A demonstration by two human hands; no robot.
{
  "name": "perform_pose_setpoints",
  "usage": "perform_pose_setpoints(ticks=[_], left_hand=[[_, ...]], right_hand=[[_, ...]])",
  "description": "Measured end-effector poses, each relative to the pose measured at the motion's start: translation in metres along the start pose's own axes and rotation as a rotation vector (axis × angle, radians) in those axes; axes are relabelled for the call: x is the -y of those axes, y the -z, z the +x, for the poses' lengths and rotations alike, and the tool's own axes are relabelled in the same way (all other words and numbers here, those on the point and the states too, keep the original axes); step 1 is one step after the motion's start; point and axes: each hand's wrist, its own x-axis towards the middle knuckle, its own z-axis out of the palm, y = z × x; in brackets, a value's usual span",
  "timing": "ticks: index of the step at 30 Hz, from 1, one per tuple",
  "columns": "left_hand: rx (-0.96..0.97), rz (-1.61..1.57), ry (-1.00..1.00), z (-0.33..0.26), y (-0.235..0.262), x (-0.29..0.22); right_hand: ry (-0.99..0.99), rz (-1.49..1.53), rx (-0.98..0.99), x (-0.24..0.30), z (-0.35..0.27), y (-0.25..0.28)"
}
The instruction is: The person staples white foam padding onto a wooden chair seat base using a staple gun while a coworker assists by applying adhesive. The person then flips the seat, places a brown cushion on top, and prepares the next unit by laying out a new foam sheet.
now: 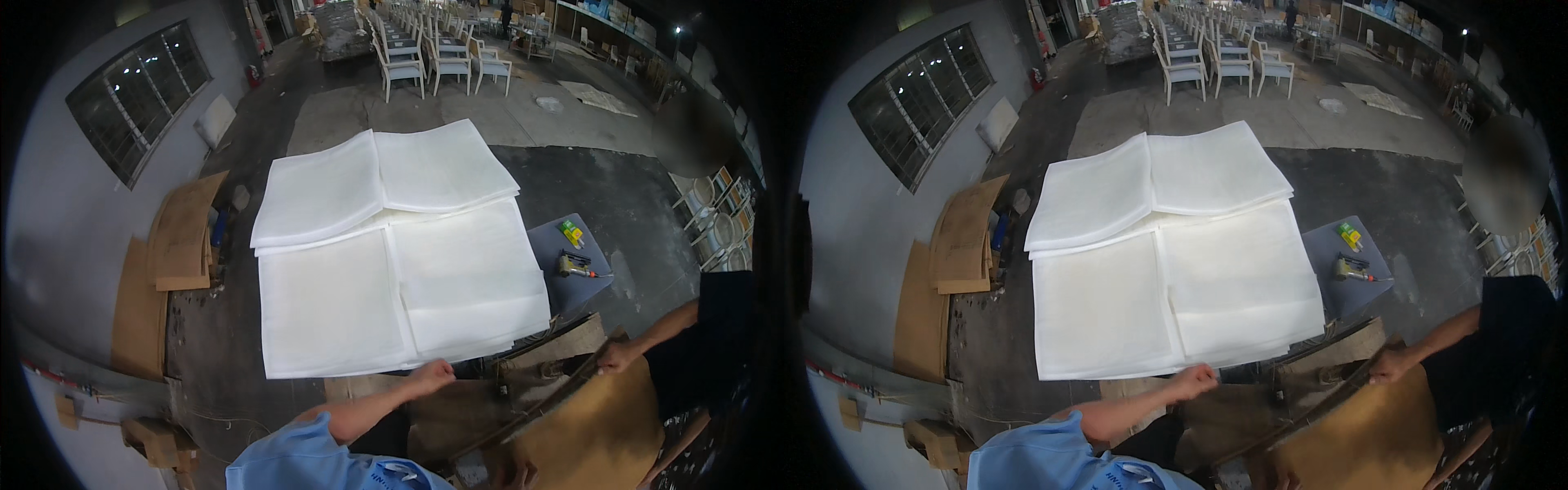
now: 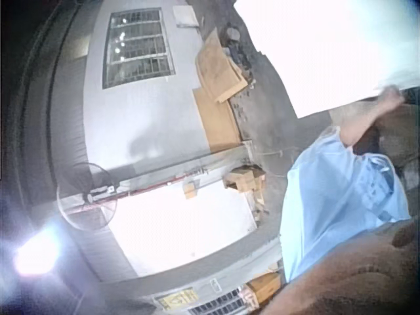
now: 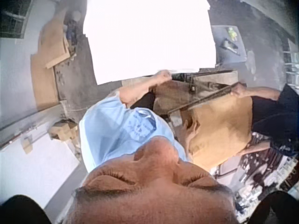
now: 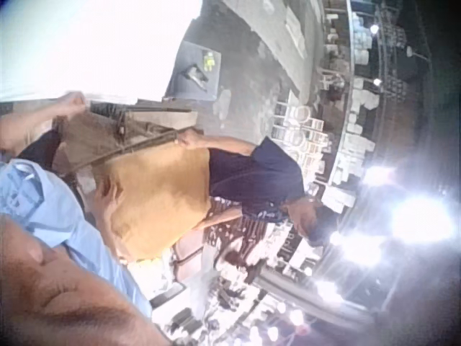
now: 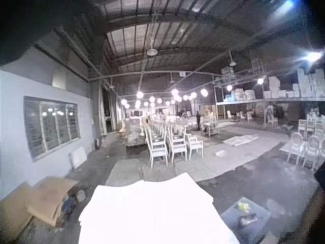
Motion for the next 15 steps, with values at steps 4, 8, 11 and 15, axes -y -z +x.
perform_pose_setpoints(ticks=[4,8,11,15], left_hand=[[-0.439,0.171,0.077,0.083,0.157,0.020],[-0.919,0.487,0.152,0.193,0.284,-0.004],[-1.062,0.734,0.192,0.204,0.364,0.009],[-0.963,0.942,0.218,0.261,0.415,0.023]], right_hand=[[0.143,-0.100,-0.016,0.006,0.004,-0.001],[0.023,-0.184,-0.122,0.015,-0.020,-0.016],[-0.016,-0.211,-0.101,0.008,-0.013,-0.031],[-0.070,-0.329,0.031,0.026,-0.015,-0.018]])
